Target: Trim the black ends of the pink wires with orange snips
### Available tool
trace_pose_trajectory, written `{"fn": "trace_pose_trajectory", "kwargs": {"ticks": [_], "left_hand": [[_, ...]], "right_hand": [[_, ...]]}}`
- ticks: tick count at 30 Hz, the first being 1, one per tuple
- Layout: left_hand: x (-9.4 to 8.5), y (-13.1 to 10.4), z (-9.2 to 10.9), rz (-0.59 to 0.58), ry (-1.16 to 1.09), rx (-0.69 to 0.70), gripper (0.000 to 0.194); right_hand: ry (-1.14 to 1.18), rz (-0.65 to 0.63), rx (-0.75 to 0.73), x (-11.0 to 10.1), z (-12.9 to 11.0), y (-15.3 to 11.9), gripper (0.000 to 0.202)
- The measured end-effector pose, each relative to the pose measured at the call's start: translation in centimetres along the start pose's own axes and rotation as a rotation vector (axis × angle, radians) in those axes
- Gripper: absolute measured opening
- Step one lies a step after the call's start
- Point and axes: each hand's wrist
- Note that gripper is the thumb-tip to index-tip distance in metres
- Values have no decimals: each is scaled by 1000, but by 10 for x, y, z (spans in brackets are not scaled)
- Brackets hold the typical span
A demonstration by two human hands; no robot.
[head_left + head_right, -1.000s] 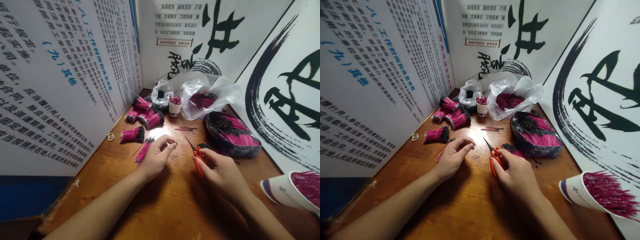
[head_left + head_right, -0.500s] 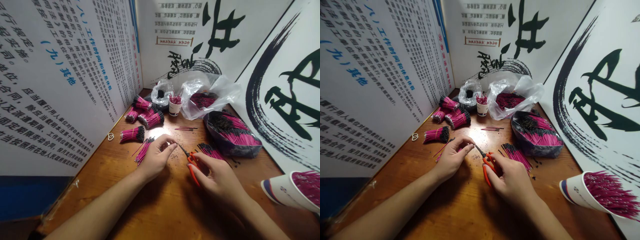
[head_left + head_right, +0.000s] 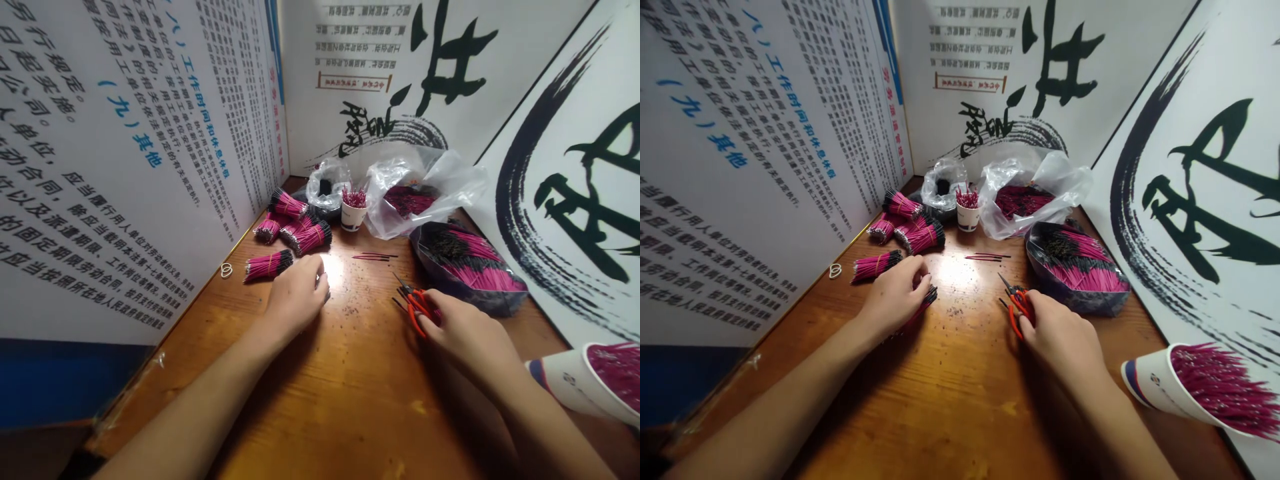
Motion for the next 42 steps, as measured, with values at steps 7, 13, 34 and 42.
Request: {"fn": "trace_pose_trajectory", "kwargs": {"ticks": [7, 13, 34, 42], "left_hand": [[6, 2, -12, -52, 201, -14, 5], [5, 3, -10, -38, 153, -39, 8], [24, -28, 28, -368, -686, 194, 5], [19, -25, 30, -322, -775, 89, 7]], "right_hand": [[-11, 57, 16, 2, 3, 1, 13], [-1, 17, 14, 0, -1, 3, 16], [962, 83, -404, 14, -50, -19, 16], [798, 181, -402, 10, -46, -18, 12]]}}
Point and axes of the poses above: each hand's wrist, its own y-axis towards the middle knuckle, its own x-axis out of the palm, z = x × y, and after that the axes turned 5 degrees about -x, right-handed
